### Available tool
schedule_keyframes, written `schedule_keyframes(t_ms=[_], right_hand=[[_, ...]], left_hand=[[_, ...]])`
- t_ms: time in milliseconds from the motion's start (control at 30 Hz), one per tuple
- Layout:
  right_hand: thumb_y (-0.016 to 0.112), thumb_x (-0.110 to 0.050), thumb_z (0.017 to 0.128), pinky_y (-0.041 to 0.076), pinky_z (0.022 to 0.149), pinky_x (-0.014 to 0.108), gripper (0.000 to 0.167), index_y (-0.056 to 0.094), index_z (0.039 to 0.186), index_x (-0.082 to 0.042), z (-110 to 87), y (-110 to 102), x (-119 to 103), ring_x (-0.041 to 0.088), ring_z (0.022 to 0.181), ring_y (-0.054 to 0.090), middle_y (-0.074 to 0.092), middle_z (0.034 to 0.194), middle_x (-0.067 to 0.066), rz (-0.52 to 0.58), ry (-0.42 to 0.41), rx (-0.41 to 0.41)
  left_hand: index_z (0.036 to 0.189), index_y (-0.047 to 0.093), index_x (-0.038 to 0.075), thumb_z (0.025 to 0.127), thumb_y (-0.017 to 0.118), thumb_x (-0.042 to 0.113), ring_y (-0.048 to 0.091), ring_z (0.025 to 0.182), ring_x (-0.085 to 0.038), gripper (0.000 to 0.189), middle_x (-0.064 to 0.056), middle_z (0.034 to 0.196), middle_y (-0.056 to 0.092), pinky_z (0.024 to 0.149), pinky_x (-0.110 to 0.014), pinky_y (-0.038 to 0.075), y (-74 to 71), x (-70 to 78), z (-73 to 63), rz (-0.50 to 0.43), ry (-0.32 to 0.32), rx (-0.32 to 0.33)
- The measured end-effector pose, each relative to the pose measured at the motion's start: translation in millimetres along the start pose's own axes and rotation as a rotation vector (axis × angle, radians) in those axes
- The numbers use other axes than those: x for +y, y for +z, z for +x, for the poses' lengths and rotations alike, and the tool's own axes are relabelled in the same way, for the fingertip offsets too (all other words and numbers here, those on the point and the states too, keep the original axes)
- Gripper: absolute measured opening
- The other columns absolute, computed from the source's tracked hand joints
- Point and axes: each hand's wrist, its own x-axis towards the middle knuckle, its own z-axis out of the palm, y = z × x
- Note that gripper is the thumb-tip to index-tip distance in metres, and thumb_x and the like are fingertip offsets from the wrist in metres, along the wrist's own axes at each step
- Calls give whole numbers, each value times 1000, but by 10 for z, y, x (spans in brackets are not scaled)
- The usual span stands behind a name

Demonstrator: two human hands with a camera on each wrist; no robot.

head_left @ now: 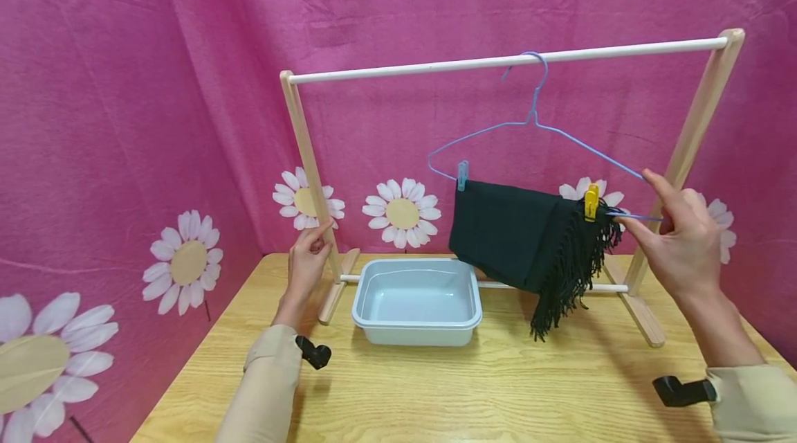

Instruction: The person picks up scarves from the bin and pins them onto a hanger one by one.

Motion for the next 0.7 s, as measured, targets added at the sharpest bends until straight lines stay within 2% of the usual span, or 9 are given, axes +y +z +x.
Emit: schedule_keyframes(t_ms=[67,100,133,267,367,500,600,667,700], right_hand=[[86,-2,68,22,65,16,70,63,133,-12,-2,6,-7,-12,77,26,38,73,6,-14,15,-3],[84,6,64,22,65,16,76,62,134,-11,-3,7,-9,-12,78,26,37,73,4,-21,20,-6],[83,8,64,22,66,16,76,61,135,-11,-4,7,-10,-12,79,25,36,74,0,-28,24,-13],[80,11,67,25,68,11,79,57,139,-11,-27,-3,-14,-14,83,28,35,87,-21,-24,45,-12],[78,12,70,27,69,6,81,53,143,-13,-72,-25,-23,-15,81,32,31,103,-32,-17,65,-4],[76,8,71,28,68,3,81,51,145,-16,-122,-36,-48,-16,75,34,30,115,-33,-18,96,19],[76,7,69,29,68,0,87,47,148,-18,-140,-41,-77,-21,74,36,26,120,-30,-22,124,12],[76,2,69,29,72,1,89,44,150,-17,-160,-44,-84,-22,75,35,23,124,-28,-27,113,-8],[76,0,69,30,77,4,89,42,150,-17,-172,-44,-89,-22,83,37,30,125,-23,-28,108,-19]], left_hand=[[122,72,13,84,70,-9,62,83,-22,44,-15,105,67,74,-6,47,2,1,-1,4,-4,5],[121,72,13,84,70,-9,62,83,-23,44,-15,105,67,74,-6,47,3,0,-2,5,-6,7],[121,72,13,84,70,-9,63,83,-23,44,-14,105,67,74,-7,47,5,-1,-4,10,-5,9],[120,72,9,84,71,-9,64,83,-26,41,-16,103,67,73,-10,47,26,-12,-22,26,-4,11],[119,72,6,84,70,-9,64,82,-27,38,-17,102,68,72,-13,49,37,-7,-46,25,-11,2],[120,72,6,85,68,-10,63,83,-28,39,-18,102,66,72,-18,49,15,31,-51,19,-34,-25],[124,70,6,87,65,-10,62,85,-29,41,-20,105,65,72,-17,48,-24,75,-27,17,-61,-70],[126,68,5,87,65,-10,62,85,-28,41,-20,107,63,73,-18,50,-53,107,-17,21,-73,-105],[126,67,4,87,65,-9,62,86,-29,41,-21,108,62,74,-19,52,-69,123,-18,28,-74,-120]])
